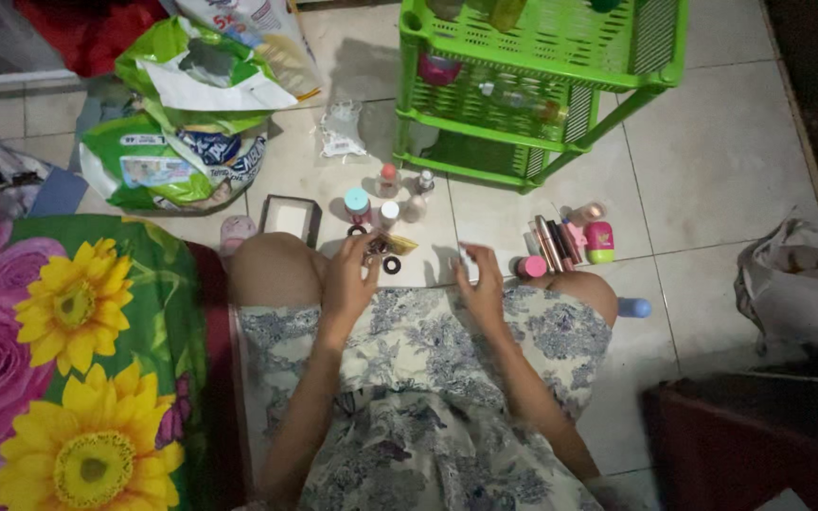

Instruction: The person sits on the bedroom floor and sorts small personal items one at a time, picking up cosmetic bottles, tubes, and small containers from the floor and arranging them into the tiers of a green plastic storage basket. They also handle a small open box and several ring-shaped objects, placing items into the box and basket.

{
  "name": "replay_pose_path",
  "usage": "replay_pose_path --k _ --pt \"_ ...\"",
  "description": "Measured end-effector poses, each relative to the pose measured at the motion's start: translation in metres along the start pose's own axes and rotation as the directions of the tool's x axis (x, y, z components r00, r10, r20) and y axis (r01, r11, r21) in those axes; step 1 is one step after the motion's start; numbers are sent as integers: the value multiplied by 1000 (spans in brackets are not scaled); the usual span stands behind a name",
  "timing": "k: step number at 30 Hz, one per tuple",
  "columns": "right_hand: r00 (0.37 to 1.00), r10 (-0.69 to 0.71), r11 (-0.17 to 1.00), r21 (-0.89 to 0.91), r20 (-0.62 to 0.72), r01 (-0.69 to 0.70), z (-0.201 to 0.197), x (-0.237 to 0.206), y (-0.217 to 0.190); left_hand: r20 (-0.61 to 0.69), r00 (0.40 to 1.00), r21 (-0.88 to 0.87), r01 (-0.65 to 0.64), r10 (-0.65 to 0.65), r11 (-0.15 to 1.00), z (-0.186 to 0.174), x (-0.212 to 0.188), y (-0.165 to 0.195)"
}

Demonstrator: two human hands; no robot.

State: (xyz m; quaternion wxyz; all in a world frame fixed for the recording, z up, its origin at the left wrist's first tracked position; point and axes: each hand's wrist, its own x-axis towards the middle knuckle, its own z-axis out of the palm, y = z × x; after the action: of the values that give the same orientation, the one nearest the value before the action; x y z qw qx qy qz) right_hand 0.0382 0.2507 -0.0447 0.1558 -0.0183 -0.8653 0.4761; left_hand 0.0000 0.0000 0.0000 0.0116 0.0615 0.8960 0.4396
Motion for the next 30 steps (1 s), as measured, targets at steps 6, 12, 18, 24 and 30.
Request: replay_pose_path --k 6,12,18,24,30 --pt "1000 -28 1000 -8 1 28 -2 2 4 -235 963 -111 -162 132 981 10 1 4" --pt "988 -154 986 74 16 152 12 33 -24 -307 948 30 -73 79 997 -2 26 -6" --pt "954 -285 947 182 90 266 50 73 -52 -365 915 134 -134 174 982 7 79 -41" --pt "972 -139 972 214 190 97 67 85 -78 -380 912 57 192 -157 980 -1 74 -26" --pt "899 -345 921 283 269 269 42 102 -113 -486 874 -3 33 -31 999 -54 57 34"
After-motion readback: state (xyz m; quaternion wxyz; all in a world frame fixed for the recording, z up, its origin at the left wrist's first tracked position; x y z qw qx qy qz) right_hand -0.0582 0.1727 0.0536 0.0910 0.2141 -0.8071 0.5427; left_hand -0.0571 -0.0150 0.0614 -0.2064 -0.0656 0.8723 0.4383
